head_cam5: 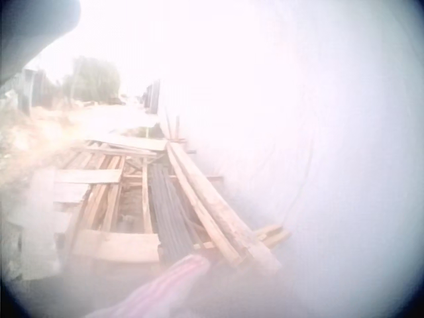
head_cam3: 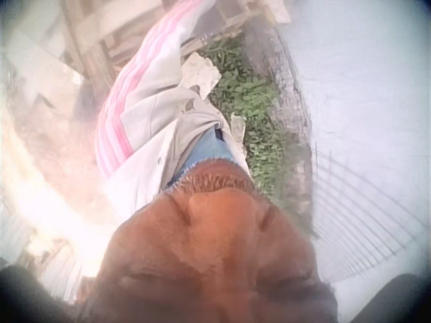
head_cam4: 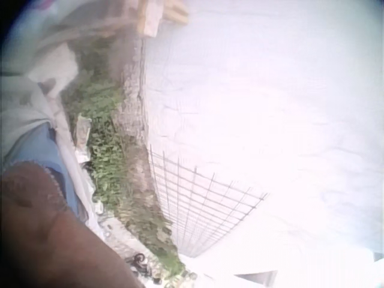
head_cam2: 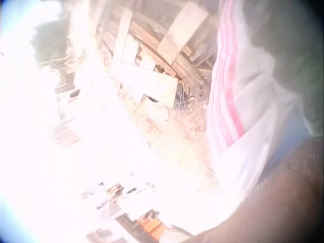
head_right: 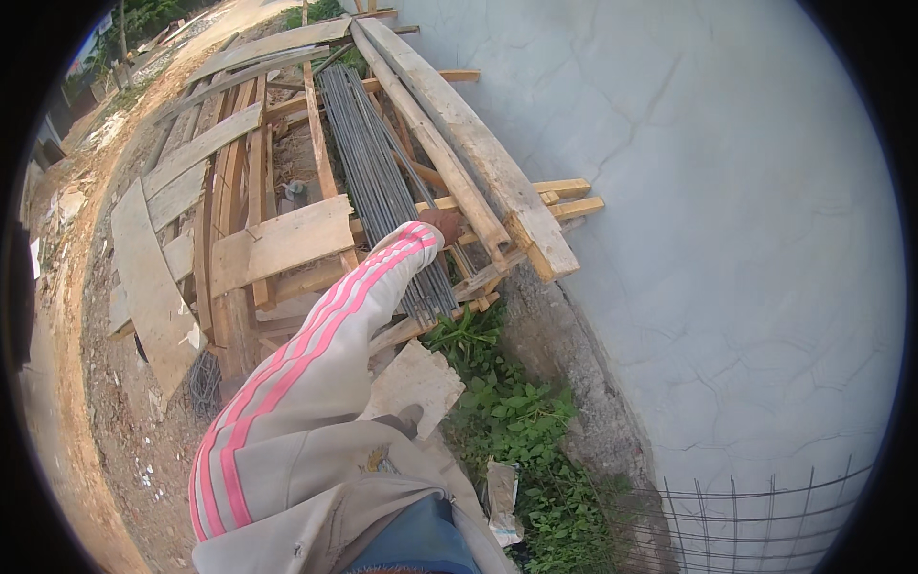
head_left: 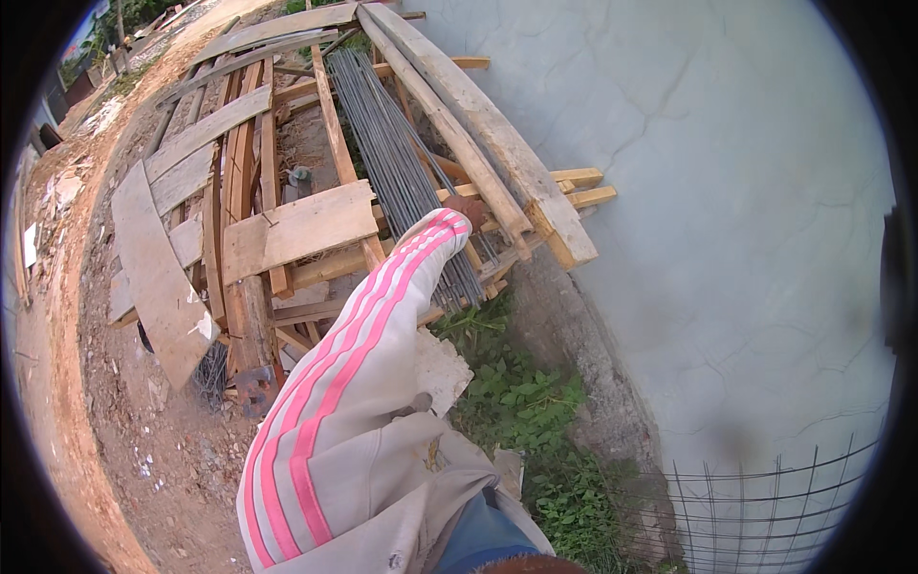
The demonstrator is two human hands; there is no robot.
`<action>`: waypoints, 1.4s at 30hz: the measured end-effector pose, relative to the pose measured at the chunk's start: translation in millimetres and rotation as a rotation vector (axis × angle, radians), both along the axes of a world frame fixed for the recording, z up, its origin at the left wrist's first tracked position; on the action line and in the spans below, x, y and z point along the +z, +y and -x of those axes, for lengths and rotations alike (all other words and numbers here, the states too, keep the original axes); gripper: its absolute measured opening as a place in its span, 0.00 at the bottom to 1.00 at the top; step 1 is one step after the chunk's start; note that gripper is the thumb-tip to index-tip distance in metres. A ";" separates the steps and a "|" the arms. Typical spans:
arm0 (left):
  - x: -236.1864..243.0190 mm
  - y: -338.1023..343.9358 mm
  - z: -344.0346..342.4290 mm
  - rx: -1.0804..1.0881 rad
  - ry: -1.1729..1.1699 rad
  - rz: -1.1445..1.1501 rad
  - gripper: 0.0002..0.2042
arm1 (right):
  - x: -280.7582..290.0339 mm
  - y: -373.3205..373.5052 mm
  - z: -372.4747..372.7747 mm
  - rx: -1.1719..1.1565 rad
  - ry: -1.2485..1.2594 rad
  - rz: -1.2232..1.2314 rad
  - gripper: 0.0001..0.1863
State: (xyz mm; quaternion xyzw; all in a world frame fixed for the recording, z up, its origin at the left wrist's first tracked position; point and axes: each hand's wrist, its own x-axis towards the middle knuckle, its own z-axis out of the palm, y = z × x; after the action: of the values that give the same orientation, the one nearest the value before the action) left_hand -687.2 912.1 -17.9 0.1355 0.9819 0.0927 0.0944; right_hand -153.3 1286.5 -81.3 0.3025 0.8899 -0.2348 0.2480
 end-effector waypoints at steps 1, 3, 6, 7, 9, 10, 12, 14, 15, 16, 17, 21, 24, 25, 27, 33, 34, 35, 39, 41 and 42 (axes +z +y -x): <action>-35.9 -32.5 30.8 0.039 -0.061 -0.009 0.17 | 11.3 1.7 29.0 0.051 0.020 -0.005 0.25; -83.6 -181.3 66.0 0.249 -0.160 -0.003 0.16 | 25.6 -3.9 129.3 0.292 0.085 0.035 0.25; -81.8 -105.0 52.7 0.214 -0.132 0.032 0.15 | 61.2 21.3 135.4 0.208 0.058 -0.029 0.25; -55.9 -59.3 35.4 0.153 -0.104 0.032 0.16 | 72.8 31.4 119.4 0.139 0.043 -0.053 0.25; -11.0 -45.3 8.4 0.177 -0.024 -0.016 0.17 | 86.0 37.2 125.1 0.131 0.046 -0.065 0.25; 3.8 -48.2 -1.2 0.214 0.020 -0.054 0.18 | 89.7 37.6 130.7 0.140 0.049 -0.066 0.25; 9.5 -75.7 -15.5 0.382 0.143 -0.152 0.22 | 96.3 36.4 154.1 0.198 0.065 -0.063 0.25; 14.0 -96.5 -25.4 0.503 0.240 -0.380 0.28 | 95.9 37.0 162.3 0.230 0.080 -0.060 0.25; 16.7 -104.6 -30.8 0.545 0.276 -0.558 0.31 | 96.0 37.4 163.9 0.245 0.087 -0.061 0.25; 17.8 -111.7 -37.5 0.584 0.314 -0.735 0.34 | 98.0 35.3 163.2 0.251 0.100 -0.056 0.25; 23.9 -114.6 -48.5 0.637 0.416 -0.885 0.35 | 98.2 35.5 158.9 0.256 0.106 -0.052 0.25; 77.8 -132.3 -105.3 0.901 0.059 -2.119 0.23 | 97.3 25.7 148.0 0.260 0.149 -0.063 0.25; 47.6 -184.4 -125.6 1.059 0.050 -2.126 0.16 | 90.1 10.0 155.5 0.307 0.193 -0.078 0.25; 48.2 -193.2 -136.6 1.030 0.085 -2.044 0.14 | 90.5 1.6 158.6 0.320 0.212 -0.076 0.25; 53.7 -200.7 -160.8 0.978 0.132 -1.873 0.11 | 88.5 -5.9 152.2 0.342 0.239 -0.073 0.25; 35.4 -203.5 -270.4 0.856 0.410 -1.501 0.12 | 74.0 -35.2 138.4 0.502 0.339 0.033 0.25; 31.7 -198.9 -294.9 0.841 0.437 -1.441 0.11 | 70.0 -40.9 136.5 0.539 0.353 0.062 0.25; 35.7 -195.9 -325.1 0.817 0.464 -1.431 0.11 | 66.2 -49.4 132.4 0.578 0.365 0.097 0.25; 61.7 -168.4 -444.4 0.840 0.551 -1.249 0.12 | 52.3 -80.4 106.6 0.753 0.375 0.222 0.25; 73.3 -155.1 -486.4 0.877 0.482 -1.151 0.12 | 48.3 -92.5 87.4 0.793 0.358 0.275 0.25; 71.0 -154.6 -510.0 0.879 0.533 -1.091 0.12 | 47.7 -104.4 83.1 0.834 0.353 0.308 0.25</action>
State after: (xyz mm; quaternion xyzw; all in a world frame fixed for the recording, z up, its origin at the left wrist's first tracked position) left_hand -177.2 757.5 53.1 -0.2237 0.7499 0.5596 -0.2729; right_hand -236.4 1182.1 -33.5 -0.1654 0.9187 -0.2921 0.2079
